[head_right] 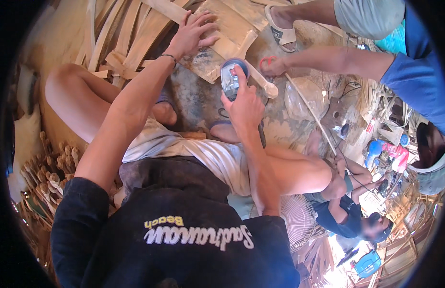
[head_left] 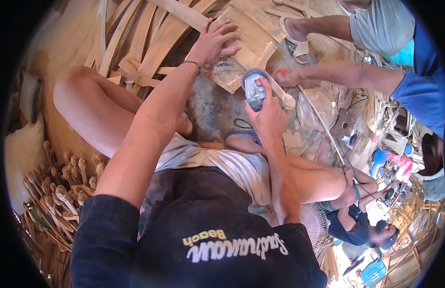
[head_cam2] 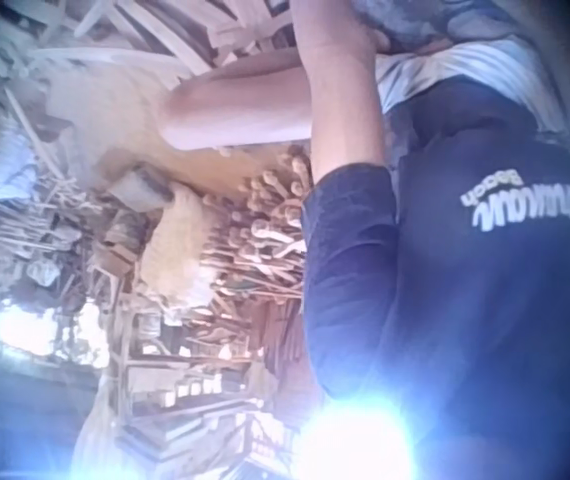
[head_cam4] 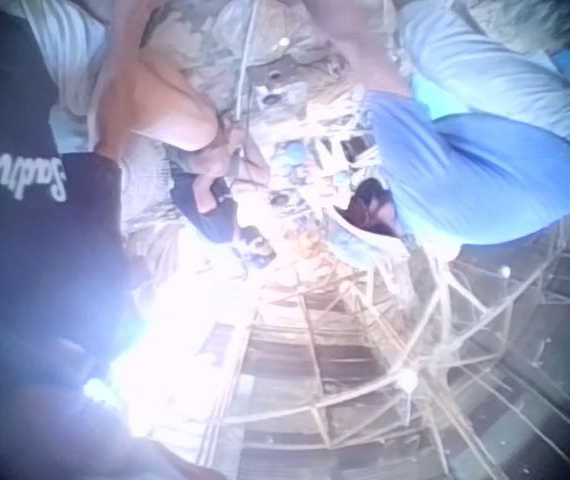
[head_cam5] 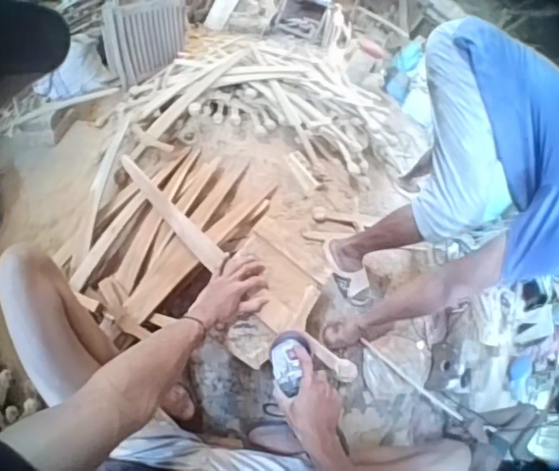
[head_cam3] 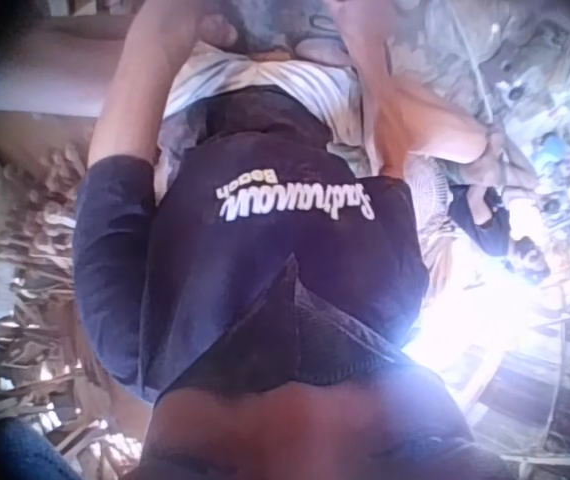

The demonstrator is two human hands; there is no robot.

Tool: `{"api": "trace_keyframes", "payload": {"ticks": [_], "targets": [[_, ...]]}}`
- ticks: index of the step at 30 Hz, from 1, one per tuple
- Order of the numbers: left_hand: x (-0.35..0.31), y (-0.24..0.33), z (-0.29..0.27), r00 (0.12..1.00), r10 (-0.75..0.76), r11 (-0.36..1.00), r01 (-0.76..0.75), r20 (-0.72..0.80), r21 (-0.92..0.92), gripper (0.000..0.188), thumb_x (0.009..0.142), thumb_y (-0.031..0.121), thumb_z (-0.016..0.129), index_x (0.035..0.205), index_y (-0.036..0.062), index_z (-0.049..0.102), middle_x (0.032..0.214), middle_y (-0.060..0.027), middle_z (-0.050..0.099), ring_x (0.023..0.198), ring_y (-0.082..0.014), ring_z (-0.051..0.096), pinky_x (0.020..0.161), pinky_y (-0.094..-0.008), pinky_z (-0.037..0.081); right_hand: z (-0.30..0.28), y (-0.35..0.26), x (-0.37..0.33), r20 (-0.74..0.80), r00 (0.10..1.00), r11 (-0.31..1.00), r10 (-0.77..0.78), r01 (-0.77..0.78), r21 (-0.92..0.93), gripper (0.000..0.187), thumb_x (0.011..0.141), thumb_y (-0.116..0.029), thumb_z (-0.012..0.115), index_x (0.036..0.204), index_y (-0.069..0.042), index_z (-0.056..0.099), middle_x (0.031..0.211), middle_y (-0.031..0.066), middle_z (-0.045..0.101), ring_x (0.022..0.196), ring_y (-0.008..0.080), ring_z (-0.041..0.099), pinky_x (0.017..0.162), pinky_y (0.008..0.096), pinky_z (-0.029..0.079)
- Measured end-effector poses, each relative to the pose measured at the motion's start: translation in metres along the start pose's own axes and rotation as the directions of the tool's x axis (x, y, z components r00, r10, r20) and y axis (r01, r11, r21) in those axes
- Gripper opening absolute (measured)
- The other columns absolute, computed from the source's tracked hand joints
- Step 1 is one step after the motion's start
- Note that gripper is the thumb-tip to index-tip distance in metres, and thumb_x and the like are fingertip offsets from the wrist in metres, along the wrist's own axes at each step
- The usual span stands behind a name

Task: The person sits on the floor and uses an angle grinder to sand wooden toy swords, holding the wooden pieces by hand and applying the sanding disc along their edges and surfaces.

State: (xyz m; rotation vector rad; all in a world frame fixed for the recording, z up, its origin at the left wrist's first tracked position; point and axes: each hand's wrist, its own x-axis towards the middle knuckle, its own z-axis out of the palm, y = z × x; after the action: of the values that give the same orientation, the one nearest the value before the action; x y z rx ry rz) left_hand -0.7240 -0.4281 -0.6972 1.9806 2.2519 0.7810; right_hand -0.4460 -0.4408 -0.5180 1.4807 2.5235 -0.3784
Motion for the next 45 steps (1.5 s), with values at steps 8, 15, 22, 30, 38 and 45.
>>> {"api": "trace_keyframes", "payload": {"ticks": [8, 15, 22, 30, 38, 45], "targets": [[0.000, 0.000, -0.005, 1.000, 0.014, 1.000, -0.015, -0.017, -0.017, 0.050, 0.107, 0.062, 0.065, 0.139, 0.0254, 0.075, 0.169, 0.0012, 0.055, 0.167, -0.0211, 0.040, 0.140, -0.0610, 0.013, 0.001, -0.003, -0.006, 0.041, 0.999, 0.998, -0.025, 0.023, 0.055, 0.089, 0.090, -0.044, 0.089, 0.167, -0.036, 0.045, 0.107, 0.0215, 0.079, 0.099, 0.0451, 0.080, 0.084, 0.0567, 0.062], [-0.016, 0.003, -0.040, 0.904, -0.361, 0.865, 0.233, -0.228, -0.444, 0.029, 0.109, 0.034, 0.073, 0.118, 0.0075, 0.077, 0.128, -0.0124, 0.075, 0.124, -0.0302, 0.067, 0.110, -0.0488, 0.047, -0.011, 0.034, -0.009, -0.180, 0.973, 0.901, 0.147, -0.057, 0.431, 0.090, 0.089, -0.038, 0.091, 0.167, -0.033, 0.046, 0.117, 0.0231, 0.079, 0.105, 0.0478, 0.078, 0.090, 0.0566, 0.060], [-0.088, 0.197, -0.258, 0.818, -0.337, 0.167, 0.539, 0.466, -0.825, 0.009, 0.107, 0.004, 0.077, 0.107, 0.0061, 0.068, 0.106, 0.0034, 0.065, 0.101, -0.0064, 0.060, 0.090, -0.0269, 0.049, -0.037, 0.069, -0.017, -0.338, 0.876, 0.799, 0.345, -0.085, 0.595, 0.086, 0.088, -0.035, 0.096, 0.161, -0.027, 0.053, 0.136, 0.0220, 0.079, 0.123, 0.0470, 0.075, 0.101, 0.0534, 0.059], [-0.091, 0.322, -0.373, 0.895, 0.278, -0.840, 0.403, 0.349, -0.363, 0.115, 0.099, 0.096, 0.050, 0.135, -0.0134, 0.060, 0.125, -0.0316, 0.068, 0.099, -0.0386, 0.073, 0.098, -0.0474, 0.058, -0.043, 0.076, -0.021, -0.387, 0.848, 0.755, 0.361, -0.022, 0.655, 0.086, 0.088, -0.035, 0.096, 0.161, -0.018, 0.053, 0.136, 0.0188, 0.078, 0.122, 0.0386, 0.077, 0.105, 0.0479, 0.059], [-0.111, 0.367, -0.369, 0.962, 0.129, -0.966, 0.177, 0.242, -0.188, 0.119, 0.098, 0.098, 0.045, 0.143, -0.0125, 0.053, 0.133, -0.0285, 0.065, 0.105, -0.0373, 0.070, 0.102, -0.0475, 0.055, -0.040, 0.074, -0.029, -0.364, 0.867, 0.701, 0.342, 0.022, 0.712, 0.084, 0.091, -0.031, 0.097, 0.160, -0.014, 0.054, 0.150, 0.0158, 0.071, 0.133, 0.0318, 0.072, 0.113, 0.0429, 0.055], [-0.112, 0.374, -0.368, 0.972, 0.088, -0.974, 0.131, 0.220, -0.187, 0.123, 0.097, 0.099, 0.041, 0.150, -0.0117, 0.047, 0.140, -0.0259, 0.062, 0.111, -0.0361, 0.067, 0.106, -0.0475, 0.052, -0.029, 0.082, -0.027, -0.411, 0.857, 0.716, 0.311, 0.073, 0.695, 0.085, 0.090, -0.028, 0.096, 0.161, -0.015, 0.052, 0.143, 0.0164, 0.074, 0.127, 0.0329, 0.075, 0.109, 0.0438, 0.057]]}}
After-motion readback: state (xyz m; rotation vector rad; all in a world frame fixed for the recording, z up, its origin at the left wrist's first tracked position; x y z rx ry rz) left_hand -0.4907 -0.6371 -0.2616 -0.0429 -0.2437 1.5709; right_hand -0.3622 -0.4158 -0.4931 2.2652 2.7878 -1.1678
